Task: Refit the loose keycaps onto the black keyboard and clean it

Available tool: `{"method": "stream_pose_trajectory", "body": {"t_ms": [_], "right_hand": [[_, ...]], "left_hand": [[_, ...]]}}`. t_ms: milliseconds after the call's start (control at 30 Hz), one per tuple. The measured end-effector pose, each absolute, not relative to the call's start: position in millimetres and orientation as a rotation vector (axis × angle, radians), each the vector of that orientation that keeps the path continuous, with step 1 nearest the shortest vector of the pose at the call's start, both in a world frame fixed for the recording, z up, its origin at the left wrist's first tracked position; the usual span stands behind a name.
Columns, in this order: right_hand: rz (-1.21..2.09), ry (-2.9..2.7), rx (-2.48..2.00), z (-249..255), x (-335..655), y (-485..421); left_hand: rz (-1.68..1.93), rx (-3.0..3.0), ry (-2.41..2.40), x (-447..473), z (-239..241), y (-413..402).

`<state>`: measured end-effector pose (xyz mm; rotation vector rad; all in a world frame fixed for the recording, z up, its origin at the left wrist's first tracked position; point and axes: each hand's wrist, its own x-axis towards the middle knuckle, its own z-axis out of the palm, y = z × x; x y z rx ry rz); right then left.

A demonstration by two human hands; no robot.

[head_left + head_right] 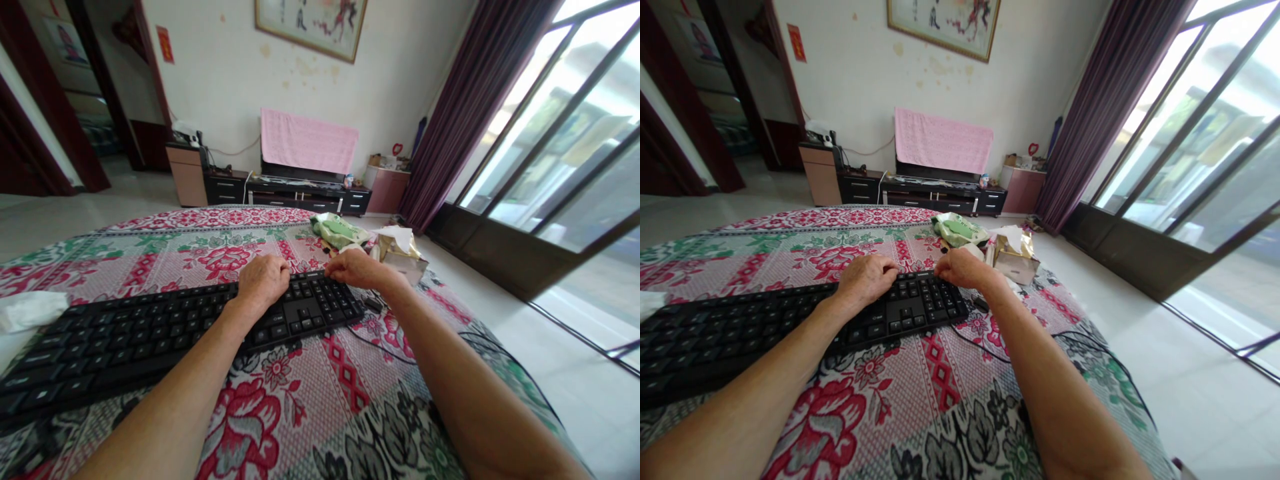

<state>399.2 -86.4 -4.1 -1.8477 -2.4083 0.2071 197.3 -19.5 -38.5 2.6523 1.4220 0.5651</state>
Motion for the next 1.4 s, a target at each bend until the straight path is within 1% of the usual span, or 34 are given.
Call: {"method": "stream_pose_trajectory", "body": {"t_ms": [400, 733, 867, 1033, 1100, 1200, 1400], "right_hand": [[0.256, -2.485, -1.681, -2.0, 400.2, -90.0], [0.273, -2.389, -1.802, -5.3, 406.2, -88.3], [0.362, -2.269, -1.907, -2.9, 410.4, -90.1], [0.586, -2.189, -1.802, -6.0, 417.9, -90.5], [0.625, -2.151, -1.796, -8.7, 419.8, -90.0], [0.613, -2.158, -1.839, -11.5, 420.6, -89.1], [0.442, -2.318, -1.883, -8.2, 415.8, -85.9]], "left_hand": [[0.553, 2.655, 1.418, 196.8, -38.7, -19.5], [0.559, 2.677, 1.428, 196.5, -38.3, -20.9], [0.544, 2.685, 1.43, 196.2, -37.5, -21.9], [0.569, 2.703, 1.413, 196.5, -37.9, -21.4], [0.566, 2.705, 1.415, 196.4, -38.4, -21.2], [0.554, 2.693, 1.429, 196.1, -38.7, -21.2], [0.533, 2.69, 1.443, 196.6, -37.9, -21.3]]}}
